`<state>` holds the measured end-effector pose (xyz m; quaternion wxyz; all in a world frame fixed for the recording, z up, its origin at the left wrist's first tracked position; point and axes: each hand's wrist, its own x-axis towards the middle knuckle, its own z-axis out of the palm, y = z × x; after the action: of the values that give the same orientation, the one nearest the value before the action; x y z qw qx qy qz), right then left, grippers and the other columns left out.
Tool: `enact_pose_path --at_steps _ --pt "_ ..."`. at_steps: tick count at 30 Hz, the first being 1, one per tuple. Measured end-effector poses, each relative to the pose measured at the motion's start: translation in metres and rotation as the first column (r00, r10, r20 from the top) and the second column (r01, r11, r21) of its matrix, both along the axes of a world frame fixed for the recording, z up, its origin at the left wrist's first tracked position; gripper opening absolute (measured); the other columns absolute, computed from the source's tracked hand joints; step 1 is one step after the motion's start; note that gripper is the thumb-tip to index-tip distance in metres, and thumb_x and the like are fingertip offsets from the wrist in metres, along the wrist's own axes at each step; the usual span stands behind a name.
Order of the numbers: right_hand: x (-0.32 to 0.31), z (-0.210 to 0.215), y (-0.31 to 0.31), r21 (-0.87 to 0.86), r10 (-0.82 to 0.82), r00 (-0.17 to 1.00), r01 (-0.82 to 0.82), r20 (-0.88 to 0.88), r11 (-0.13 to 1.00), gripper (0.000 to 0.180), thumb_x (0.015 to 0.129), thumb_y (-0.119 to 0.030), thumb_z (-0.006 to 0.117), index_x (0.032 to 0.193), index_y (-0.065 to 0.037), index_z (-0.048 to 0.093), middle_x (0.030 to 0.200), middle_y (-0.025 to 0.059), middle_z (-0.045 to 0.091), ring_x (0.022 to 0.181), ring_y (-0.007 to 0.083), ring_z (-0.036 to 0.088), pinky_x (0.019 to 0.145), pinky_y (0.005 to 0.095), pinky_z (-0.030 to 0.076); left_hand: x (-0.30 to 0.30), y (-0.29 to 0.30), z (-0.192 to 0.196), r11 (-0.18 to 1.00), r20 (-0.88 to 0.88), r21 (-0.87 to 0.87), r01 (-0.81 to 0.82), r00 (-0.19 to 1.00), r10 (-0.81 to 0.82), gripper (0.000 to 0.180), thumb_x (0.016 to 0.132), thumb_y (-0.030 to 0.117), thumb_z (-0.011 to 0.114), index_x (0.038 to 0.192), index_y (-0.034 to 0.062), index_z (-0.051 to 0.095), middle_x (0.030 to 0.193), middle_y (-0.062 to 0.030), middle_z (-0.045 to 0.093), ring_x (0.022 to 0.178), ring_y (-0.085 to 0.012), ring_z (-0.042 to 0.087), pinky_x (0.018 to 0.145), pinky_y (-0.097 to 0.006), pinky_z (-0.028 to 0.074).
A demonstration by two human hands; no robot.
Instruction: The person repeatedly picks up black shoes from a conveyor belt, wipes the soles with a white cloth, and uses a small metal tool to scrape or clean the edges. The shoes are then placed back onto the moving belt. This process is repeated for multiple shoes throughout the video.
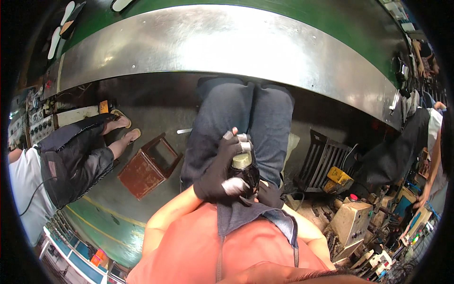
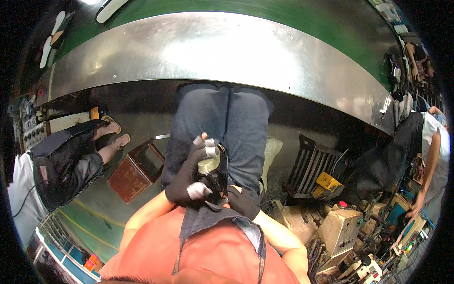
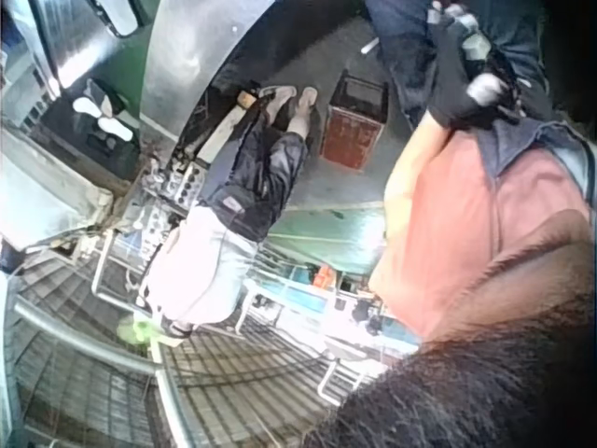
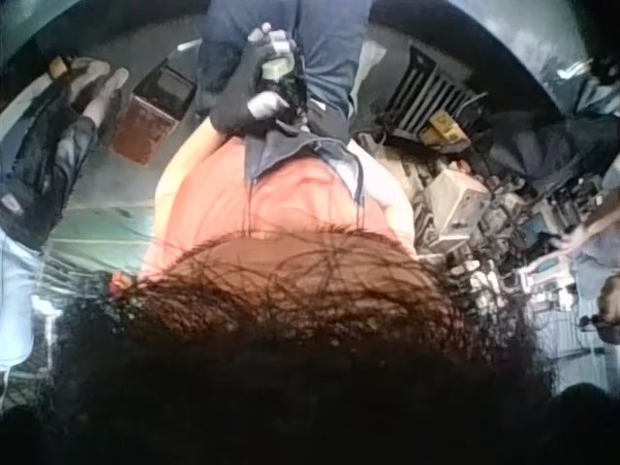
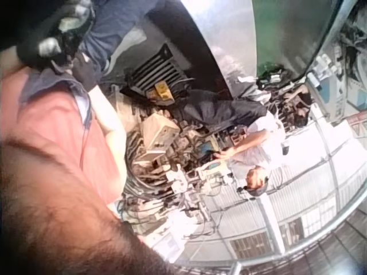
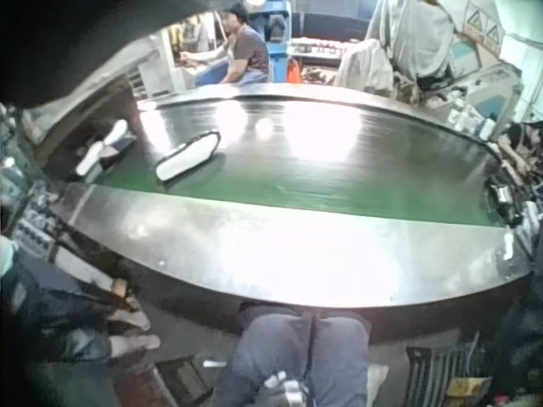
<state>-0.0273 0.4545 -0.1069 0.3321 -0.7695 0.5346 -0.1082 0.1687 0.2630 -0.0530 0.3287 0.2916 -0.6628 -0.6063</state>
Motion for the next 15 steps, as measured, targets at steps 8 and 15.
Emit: enact_pose_path --at_steps 8,15 --pt "0.001 0.129 -0.120 0.490 -0.588 0.697 0.374 0.412 0.787 0.030 0.099 -0.027 0.047 0.083 -0.004 0.059 0.066 0.0066 0.058 0.059 0.0198 0.058 0.059 0.0321 0.044 -0.033 -0.042 -0.050 0.635 -0.407 0.741 0.220 0.899 0.164 0.066 0.098 0.058 0.037 0.132 0.0038 0.048 0.116 -0.0082 0.061 0.107 -0.0197 0.057 0.097 -0.033 0.044" --pt "-0.031 0.061 -0.176 0.868 -0.834 0.493 0.268 0.250 0.419 0.052 0.100 -0.050 0.041 0.093 -0.002 0.060 0.070 0.0064 0.060 0.054 0.0133 0.056 0.051 0.0277 0.048 -0.040 -0.050 -0.061 0.989 0.570 -0.037 -0.141 0.810 0.137 0.062 0.092 0.033 0.060 0.140 0.0011 0.038 0.123 -0.0256 0.059 0.104 -0.0423 0.062 0.082 -0.048 0.051"
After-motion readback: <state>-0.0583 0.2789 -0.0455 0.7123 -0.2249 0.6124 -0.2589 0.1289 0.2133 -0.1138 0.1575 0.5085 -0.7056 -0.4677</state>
